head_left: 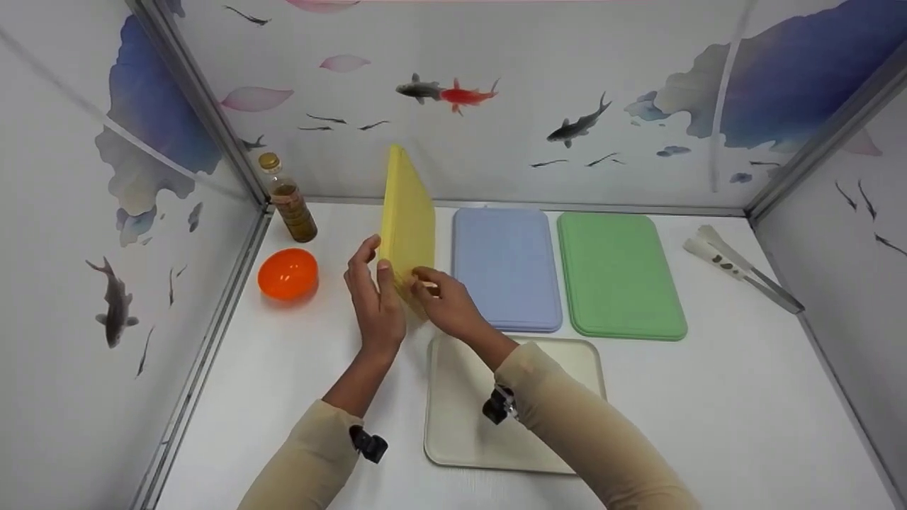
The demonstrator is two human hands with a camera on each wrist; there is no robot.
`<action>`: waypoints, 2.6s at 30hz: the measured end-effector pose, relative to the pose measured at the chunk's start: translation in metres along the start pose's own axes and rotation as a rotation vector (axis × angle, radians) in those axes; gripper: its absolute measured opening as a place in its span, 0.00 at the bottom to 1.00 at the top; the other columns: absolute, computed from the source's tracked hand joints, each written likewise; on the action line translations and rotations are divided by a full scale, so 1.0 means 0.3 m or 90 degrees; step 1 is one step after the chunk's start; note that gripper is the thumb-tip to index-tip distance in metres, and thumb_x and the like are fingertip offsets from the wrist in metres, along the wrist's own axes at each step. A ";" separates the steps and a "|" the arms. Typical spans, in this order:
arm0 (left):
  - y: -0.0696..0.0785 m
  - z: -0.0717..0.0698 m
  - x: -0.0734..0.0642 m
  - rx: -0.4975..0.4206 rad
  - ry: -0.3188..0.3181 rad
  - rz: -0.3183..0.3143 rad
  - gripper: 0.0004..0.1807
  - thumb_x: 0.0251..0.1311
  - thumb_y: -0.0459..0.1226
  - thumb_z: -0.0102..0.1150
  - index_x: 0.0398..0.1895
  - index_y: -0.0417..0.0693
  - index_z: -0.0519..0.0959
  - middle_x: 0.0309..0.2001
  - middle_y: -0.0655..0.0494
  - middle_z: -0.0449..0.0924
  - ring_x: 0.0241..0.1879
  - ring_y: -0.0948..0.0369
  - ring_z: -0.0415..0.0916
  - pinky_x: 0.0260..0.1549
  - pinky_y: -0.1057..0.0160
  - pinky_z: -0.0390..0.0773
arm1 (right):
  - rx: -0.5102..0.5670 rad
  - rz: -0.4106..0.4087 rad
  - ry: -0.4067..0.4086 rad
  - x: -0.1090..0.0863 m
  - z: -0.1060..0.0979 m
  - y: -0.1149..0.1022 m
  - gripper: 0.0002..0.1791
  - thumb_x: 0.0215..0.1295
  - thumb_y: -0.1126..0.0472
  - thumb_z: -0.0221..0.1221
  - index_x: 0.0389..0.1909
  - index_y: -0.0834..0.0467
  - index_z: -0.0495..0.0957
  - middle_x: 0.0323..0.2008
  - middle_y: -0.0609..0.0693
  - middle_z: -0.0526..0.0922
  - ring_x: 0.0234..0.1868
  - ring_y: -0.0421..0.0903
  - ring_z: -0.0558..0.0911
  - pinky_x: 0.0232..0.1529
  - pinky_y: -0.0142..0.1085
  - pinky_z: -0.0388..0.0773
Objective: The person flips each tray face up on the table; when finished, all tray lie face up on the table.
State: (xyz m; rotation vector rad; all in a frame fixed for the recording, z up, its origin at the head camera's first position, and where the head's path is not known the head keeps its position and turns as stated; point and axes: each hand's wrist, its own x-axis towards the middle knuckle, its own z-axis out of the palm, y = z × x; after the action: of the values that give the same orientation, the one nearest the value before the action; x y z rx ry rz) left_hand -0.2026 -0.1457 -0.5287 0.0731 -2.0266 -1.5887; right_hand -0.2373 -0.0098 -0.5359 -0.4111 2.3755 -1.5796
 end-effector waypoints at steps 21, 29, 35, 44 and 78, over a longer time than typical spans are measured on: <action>0.017 0.020 0.010 -0.016 -0.017 0.017 0.18 0.88 0.41 0.46 0.74 0.50 0.70 0.71 0.56 0.84 0.77 0.55 0.75 0.79 0.45 0.72 | -0.031 -0.153 0.088 0.026 -0.066 -0.123 0.36 0.80 0.50 0.67 0.84 0.53 0.69 0.74 0.61 0.78 0.68 0.60 0.86 0.61 0.51 0.89; 0.006 0.025 0.026 -0.041 -0.021 -0.043 0.20 0.87 0.45 0.53 0.75 0.55 0.72 0.68 0.59 0.87 0.73 0.57 0.81 0.76 0.44 0.75 | -0.037 -0.214 0.112 0.025 -0.072 -0.112 0.34 0.77 0.60 0.70 0.80 0.56 0.74 0.69 0.64 0.80 0.71 0.61 0.83 0.68 0.54 0.84; -0.046 0.037 0.053 -0.070 -0.066 -0.158 0.23 0.83 0.51 0.59 0.75 0.57 0.76 0.72 0.57 0.82 0.73 0.52 0.78 0.74 0.44 0.77 | -0.053 -0.199 0.123 0.017 -0.085 -0.109 0.33 0.80 0.55 0.67 0.82 0.53 0.72 0.68 0.64 0.81 0.63 0.63 0.89 0.58 0.53 0.90; -0.156 0.063 0.071 -0.001 -0.239 -0.413 0.40 0.81 0.55 0.59 0.89 0.57 0.58 0.86 0.37 0.57 0.83 0.39 0.65 0.78 0.38 0.70 | -0.043 -0.198 0.135 0.008 -0.093 -0.096 0.33 0.82 0.55 0.65 0.83 0.54 0.71 0.68 0.62 0.81 0.59 0.62 0.91 0.53 0.48 0.91; -0.186 0.040 0.103 0.037 -0.310 -0.456 0.59 0.70 0.69 0.65 0.91 0.55 0.48 0.79 0.32 0.69 0.77 0.42 0.72 0.79 0.36 0.68 | 0.138 -0.146 0.133 -0.031 -0.105 -0.078 0.36 0.87 0.55 0.57 0.89 0.54 0.57 0.75 0.63 0.65 0.57 0.57 0.83 0.49 0.59 0.91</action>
State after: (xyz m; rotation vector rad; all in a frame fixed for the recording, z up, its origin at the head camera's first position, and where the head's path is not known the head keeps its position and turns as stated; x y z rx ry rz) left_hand -0.2502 -0.1633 -0.5691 0.5336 -2.6049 -2.1273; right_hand -0.2380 0.0119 -0.5019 -0.5100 2.3367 -2.0510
